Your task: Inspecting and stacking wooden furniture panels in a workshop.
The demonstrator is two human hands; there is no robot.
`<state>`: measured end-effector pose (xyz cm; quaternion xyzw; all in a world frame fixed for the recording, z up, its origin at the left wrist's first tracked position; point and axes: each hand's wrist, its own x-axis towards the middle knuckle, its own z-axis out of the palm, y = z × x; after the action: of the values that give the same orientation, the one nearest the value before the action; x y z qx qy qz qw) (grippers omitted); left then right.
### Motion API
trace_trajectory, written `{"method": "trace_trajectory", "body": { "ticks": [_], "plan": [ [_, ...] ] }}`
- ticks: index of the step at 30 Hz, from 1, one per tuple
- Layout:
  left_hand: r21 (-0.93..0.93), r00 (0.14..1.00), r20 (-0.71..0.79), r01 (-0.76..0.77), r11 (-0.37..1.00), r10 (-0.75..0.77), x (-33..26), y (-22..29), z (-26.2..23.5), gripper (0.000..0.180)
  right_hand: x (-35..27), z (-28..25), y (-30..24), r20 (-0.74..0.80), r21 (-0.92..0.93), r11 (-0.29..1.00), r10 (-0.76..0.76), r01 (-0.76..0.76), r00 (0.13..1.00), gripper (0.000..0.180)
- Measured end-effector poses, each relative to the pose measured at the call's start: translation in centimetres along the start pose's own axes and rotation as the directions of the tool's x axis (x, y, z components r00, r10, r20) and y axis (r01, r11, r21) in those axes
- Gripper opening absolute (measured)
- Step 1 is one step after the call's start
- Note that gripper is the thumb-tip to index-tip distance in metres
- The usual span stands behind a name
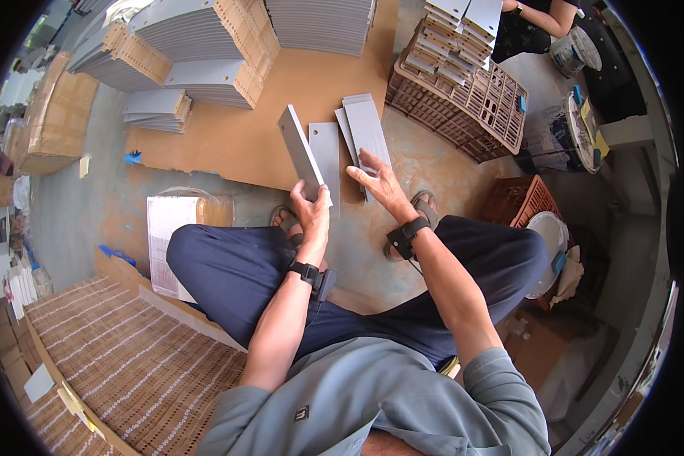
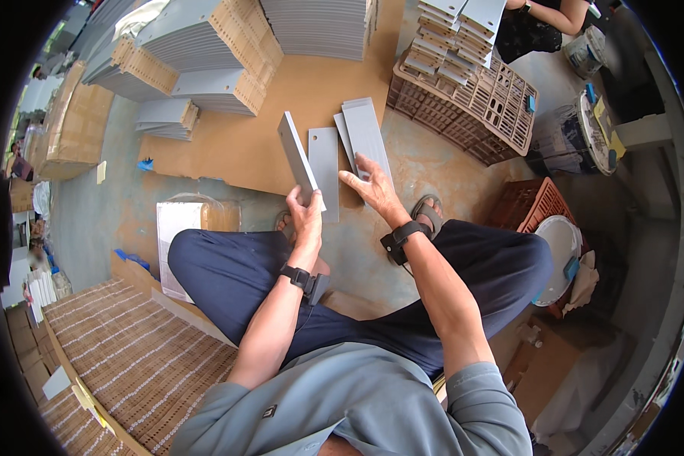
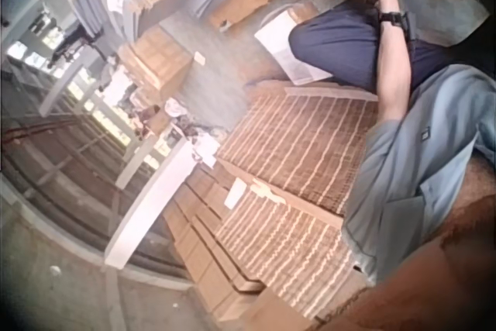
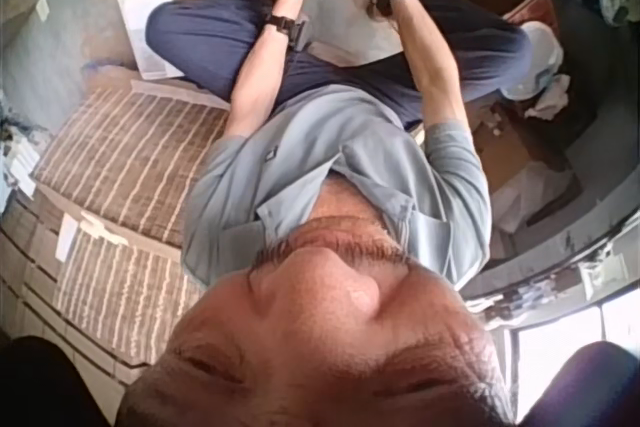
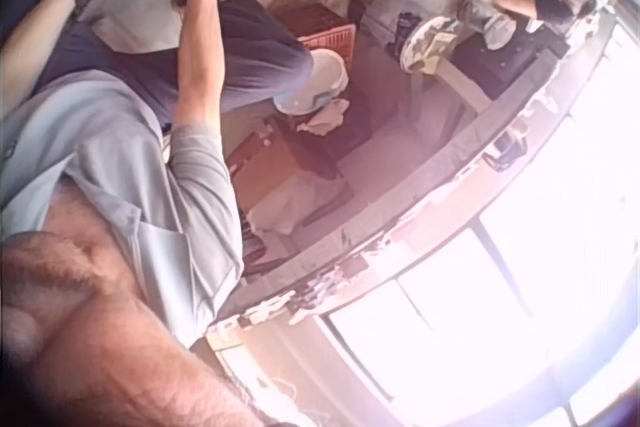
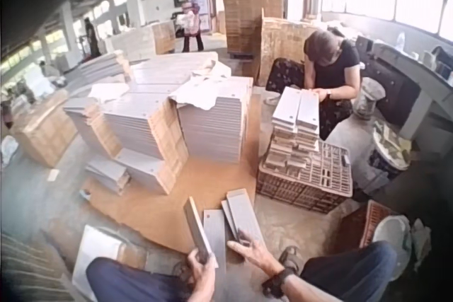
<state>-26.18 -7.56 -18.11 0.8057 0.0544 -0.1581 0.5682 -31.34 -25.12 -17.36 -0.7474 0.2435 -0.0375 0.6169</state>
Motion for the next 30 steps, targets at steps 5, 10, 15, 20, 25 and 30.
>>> {"method": "trace_trajectory", "body": {
  "ticks": [5,10,15,20,25,30],
  "plan": [
    [-0.486,0.858,0.501,0.170,0.857,0.114,-3.0,1.0,3.0,0.062,-2.2,-2.1,-3.0,0.195,0.367,0.912,0.118,-0.184,0.974,0.094],
    [-0.423,0.639,0.763,0.378,0.824,0.099,-4.3,2.5,4.4,0.069,-3.1,-5.1,-2.7,0.004,0.505,0.851,0.163,-0.143,0.987,0.096],
    [-0.395,0.658,0.716,0.108,0.912,0.232,-3.9,3.0,6.3,0.059,-1.9,-6.5,-2.4,-0.436,-0.077,0.988,-0.153,0.132,0.887,0.083],
    [0.045,0.932,0.223,-0.303,0.952,0.286,-3.8,1.4,6.9,0.056,1.2,-18.6,0.9,-0.636,-0.618,0.783,-0.551,0.071,0.541,0.088],
    [0.387,0.964,-0.022,-0.237,0.891,0.265,-1.8,-3.5,4.4,0.062,2.4,-27.8,10.1,-0.579,-0.551,0.732,0.011,-0.401,0.815,0.102],
    [0.505,0.969,-0.047,-0.186,0.843,0.242,-1.7,-4.6,3.9,0.072,2.1,-25.9,9.7,-0.612,-0.568,0.672,0.040,-0.475,0.790,0.104]
  ]
}}
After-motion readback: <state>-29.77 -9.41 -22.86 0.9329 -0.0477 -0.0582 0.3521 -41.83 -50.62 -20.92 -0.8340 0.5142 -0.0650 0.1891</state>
